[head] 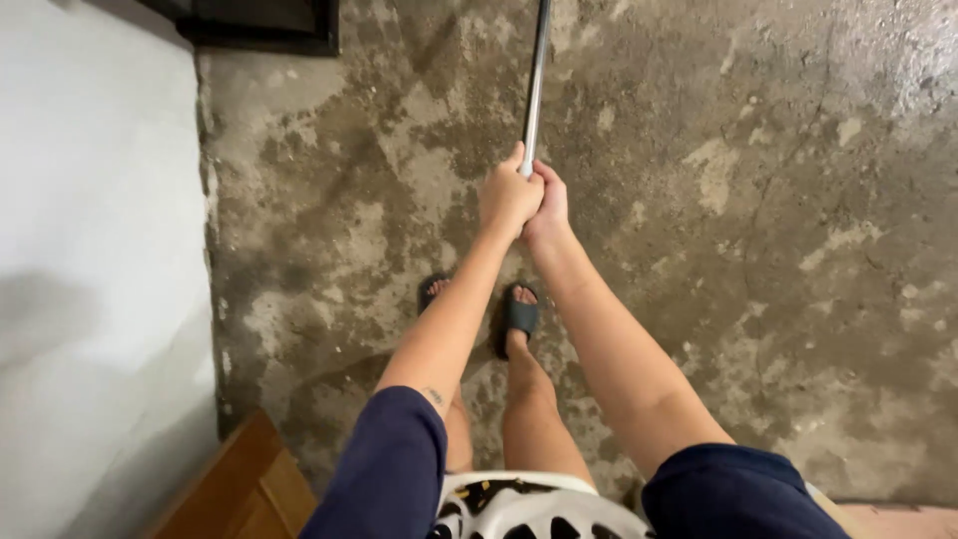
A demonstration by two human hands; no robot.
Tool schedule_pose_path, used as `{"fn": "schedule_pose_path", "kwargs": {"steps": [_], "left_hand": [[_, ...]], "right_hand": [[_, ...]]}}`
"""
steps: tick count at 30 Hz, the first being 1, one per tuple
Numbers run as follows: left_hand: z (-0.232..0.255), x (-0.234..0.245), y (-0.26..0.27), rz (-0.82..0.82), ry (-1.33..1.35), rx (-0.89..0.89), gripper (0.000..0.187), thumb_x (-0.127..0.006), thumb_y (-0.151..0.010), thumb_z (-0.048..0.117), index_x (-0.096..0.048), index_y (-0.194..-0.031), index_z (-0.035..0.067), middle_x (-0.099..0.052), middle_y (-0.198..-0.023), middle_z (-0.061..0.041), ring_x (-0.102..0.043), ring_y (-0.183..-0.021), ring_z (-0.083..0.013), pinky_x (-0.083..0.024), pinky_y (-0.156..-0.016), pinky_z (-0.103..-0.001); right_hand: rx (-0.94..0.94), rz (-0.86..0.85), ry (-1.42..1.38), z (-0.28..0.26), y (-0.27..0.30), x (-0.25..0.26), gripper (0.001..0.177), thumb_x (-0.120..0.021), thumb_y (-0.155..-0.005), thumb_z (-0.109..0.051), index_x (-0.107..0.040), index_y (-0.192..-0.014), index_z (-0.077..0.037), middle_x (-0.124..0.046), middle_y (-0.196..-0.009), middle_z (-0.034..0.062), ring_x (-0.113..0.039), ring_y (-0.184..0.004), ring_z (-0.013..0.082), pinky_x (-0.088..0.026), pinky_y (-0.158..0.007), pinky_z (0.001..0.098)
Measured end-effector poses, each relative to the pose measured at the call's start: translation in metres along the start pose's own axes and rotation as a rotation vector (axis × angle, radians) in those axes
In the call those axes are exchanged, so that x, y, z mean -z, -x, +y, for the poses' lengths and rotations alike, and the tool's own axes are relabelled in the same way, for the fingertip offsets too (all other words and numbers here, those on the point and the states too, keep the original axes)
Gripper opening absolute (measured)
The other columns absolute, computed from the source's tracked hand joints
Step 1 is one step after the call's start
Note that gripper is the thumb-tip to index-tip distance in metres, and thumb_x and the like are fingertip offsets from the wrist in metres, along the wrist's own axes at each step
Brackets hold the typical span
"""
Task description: The person uses a duster to clean corners and surfaces and then mops the concrete floor using a mop and bucket.
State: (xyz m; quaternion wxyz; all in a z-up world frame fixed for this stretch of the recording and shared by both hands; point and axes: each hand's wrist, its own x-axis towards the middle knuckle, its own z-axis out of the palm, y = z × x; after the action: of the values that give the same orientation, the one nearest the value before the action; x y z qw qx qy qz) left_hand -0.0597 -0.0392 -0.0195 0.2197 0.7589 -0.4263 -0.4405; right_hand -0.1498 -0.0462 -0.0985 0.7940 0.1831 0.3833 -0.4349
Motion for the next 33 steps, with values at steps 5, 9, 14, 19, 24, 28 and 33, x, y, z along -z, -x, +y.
{"fn": "schedule_pose_path", "kwargs": {"steps": [5, 9, 14, 19, 24, 28, 33], "left_hand": [[0.008, 0.011, 0.11, -0.093, -0.038, 0.101, 0.061, -0.064, -0.089, 0.039, -0.053, -0.148, 0.033, -0.073, -0.098, -0.022, -0.07, -0.092, -0.0426, -0.056, -0.079, -0.053], [0.002, -0.009, 0.142, -0.09, -0.044, 0.092, 0.062, -0.066, -0.087, 0.034, -0.054, -0.147, 0.031, -0.073, -0.097, -0.022, -0.071, -0.091, -0.0426, -0.057, -0.078, -0.053], [0.057, -0.04, 0.066, -0.063, -0.024, 0.048, 0.055, -0.065, -0.088, 0.034, -0.059, -0.142, 0.028, -0.074, -0.098, -0.02, -0.073, -0.092, -0.0403, -0.058, -0.079, -0.051], [0.084, -0.094, 0.031, -0.065, -0.092, 0.053, 0.044, -0.063, -0.091, 0.033, -0.065, -0.133, 0.024, -0.076, -0.104, -0.017, -0.072, -0.099, -0.0407, -0.057, -0.082, -0.052], [0.055, -0.094, 0.084, -0.07, -0.011, 0.164, 0.061, -0.064, -0.087, 0.033, -0.053, -0.148, 0.034, -0.074, -0.095, -0.02, -0.072, -0.088, -0.0405, -0.057, -0.074, -0.052], [0.025, -0.046, 0.158, -0.147, 0.117, 0.222, 0.058, -0.056, -0.094, 0.033, -0.047, -0.151, 0.032, -0.074, -0.088, -0.019, -0.072, -0.076, -0.0396, -0.056, -0.063, -0.049], [-0.057, -0.066, 0.132, 0.044, 0.15, 0.137, 0.053, -0.063, -0.092, 0.025, -0.061, -0.145, 0.025, -0.073, -0.084, -0.02, -0.07, -0.073, -0.0305, -0.055, -0.065, -0.042]], "right_hand": [[0.093, 0.002, 0.074, 0.043, 0.101, 0.051, 0.028, -0.06, -0.095, -0.038, -0.067, -0.095, -0.012, -0.069, -0.083, 0.0078, -0.066, -0.077, 0.0258, -0.055, -0.071, 0.0415], [0.045, 0.085, 0.053, 0.04, 0.12, 0.09, 0.023, -0.06, -0.098, -0.035, -0.068, -0.103, -0.015, -0.07, -0.089, 0.0062, -0.066, -0.082, 0.0235, -0.055, -0.075, 0.0397], [-0.016, 0.004, 0.093, -0.047, 0.065, 0.034, 0.028, -0.055, -0.097, -0.037, -0.066, -0.092, -0.011, -0.07, -0.084, 0.0102, -0.067, -0.078, 0.0295, -0.056, -0.074, 0.0457], [-0.09, -0.103, 0.133, -0.121, 0.028, 0.054, 0.031, -0.053, -0.096, -0.037, -0.066, -0.089, -0.01, -0.07, -0.084, 0.0136, -0.067, -0.08, 0.0346, -0.056, -0.077, 0.0499], [-0.106, 0.03, 0.129, -0.081, 0.08, 0.081, 0.033, -0.051, -0.099, -0.04, -0.065, -0.092, -0.011, -0.071, -0.085, 0.012, -0.068, -0.079, 0.0331, -0.056, -0.076, 0.0488], [-0.045, 0.209, 0.208, -0.002, 0.14, 0.095, 0.031, -0.051, -0.103, -0.041, -0.065, -0.096, -0.014, -0.069, -0.082, 0.0074, -0.065, -0.076, 0.0256, -0.054, -0.073, 0.044], [-0.129, 0.151, 0.24, 0.028, 0.111, 0.096, 0.036, -0.056, -0.105, -0.05, -0.065, -0.099, -0.016, -0.066, -0.079, 0.0053, -0.063, -0.072, 0.023, -0.053, -0.067, 0.0419]]}}
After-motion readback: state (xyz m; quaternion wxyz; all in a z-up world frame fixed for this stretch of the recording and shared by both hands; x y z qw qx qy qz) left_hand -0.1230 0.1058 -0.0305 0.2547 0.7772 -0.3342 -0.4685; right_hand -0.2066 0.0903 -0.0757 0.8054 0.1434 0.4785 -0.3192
